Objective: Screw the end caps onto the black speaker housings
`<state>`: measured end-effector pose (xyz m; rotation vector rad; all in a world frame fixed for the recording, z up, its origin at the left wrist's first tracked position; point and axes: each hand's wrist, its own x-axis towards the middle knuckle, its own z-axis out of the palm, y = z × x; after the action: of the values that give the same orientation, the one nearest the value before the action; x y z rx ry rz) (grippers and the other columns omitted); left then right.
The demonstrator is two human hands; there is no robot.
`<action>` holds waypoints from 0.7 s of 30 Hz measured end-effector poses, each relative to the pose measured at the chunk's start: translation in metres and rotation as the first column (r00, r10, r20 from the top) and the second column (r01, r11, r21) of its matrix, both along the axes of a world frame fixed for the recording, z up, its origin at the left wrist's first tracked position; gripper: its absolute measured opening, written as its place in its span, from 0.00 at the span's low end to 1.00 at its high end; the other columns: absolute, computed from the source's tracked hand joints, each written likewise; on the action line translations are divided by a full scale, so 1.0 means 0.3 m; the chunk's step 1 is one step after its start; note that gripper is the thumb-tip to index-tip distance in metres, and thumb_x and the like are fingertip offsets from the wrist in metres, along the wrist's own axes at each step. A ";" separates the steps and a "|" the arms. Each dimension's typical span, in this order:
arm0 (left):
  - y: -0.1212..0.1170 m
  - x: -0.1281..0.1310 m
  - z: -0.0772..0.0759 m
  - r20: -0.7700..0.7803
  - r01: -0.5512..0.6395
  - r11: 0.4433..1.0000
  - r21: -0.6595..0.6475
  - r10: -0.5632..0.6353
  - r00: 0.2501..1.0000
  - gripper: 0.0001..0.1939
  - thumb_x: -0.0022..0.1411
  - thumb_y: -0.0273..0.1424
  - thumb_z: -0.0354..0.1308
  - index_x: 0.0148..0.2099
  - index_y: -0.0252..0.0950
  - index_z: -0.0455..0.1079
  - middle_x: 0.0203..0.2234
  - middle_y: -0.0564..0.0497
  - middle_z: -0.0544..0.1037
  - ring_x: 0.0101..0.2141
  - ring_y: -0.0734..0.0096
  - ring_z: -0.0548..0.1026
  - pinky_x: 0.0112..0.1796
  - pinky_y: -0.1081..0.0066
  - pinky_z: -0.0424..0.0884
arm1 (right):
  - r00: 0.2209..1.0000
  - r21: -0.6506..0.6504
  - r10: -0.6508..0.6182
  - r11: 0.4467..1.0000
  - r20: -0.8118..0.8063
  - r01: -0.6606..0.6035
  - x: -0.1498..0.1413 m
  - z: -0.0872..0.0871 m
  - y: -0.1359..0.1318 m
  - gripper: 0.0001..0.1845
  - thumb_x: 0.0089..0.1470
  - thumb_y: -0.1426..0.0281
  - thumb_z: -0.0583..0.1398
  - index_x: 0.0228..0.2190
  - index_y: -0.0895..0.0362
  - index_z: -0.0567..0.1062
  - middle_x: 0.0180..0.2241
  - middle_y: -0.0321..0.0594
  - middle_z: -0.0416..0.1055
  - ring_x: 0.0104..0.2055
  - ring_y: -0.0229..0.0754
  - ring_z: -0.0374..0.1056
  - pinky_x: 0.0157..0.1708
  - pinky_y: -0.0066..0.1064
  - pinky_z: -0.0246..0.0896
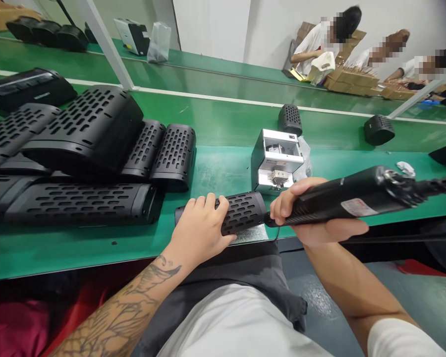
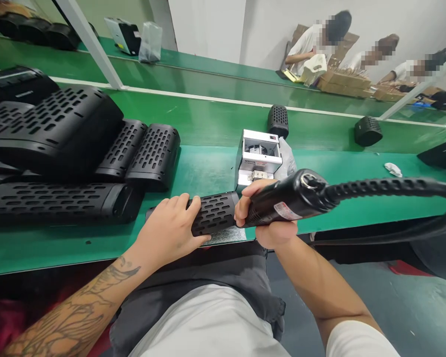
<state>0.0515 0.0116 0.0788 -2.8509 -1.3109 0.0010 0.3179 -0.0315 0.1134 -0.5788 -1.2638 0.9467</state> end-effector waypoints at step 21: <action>-0.014 0.013 -0.004 -0.007 0.027 0.999 -0.021 -0.027 1.000 0.44 0.74 0.53 0.76 0.77 0.27 0.75 0.58 0.24 0.85 0.56 0.26 0.84 0.57 0.41 0.76 | 0.994 -0.031 -0.086 0.996 0.063 0.088 -0.095 0.031 -0.037 0.32 0.54 0.32 0.83 0.40 0.46 0.94 0.20 0.33 0.79 0.14 0.45 0.69 0.18 0.39 0.71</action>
<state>0.0554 0.0073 0.0777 -2.8830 -1.2794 0.0251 0.2894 -0.0425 0.1228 -0.6889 -1.2696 0.8842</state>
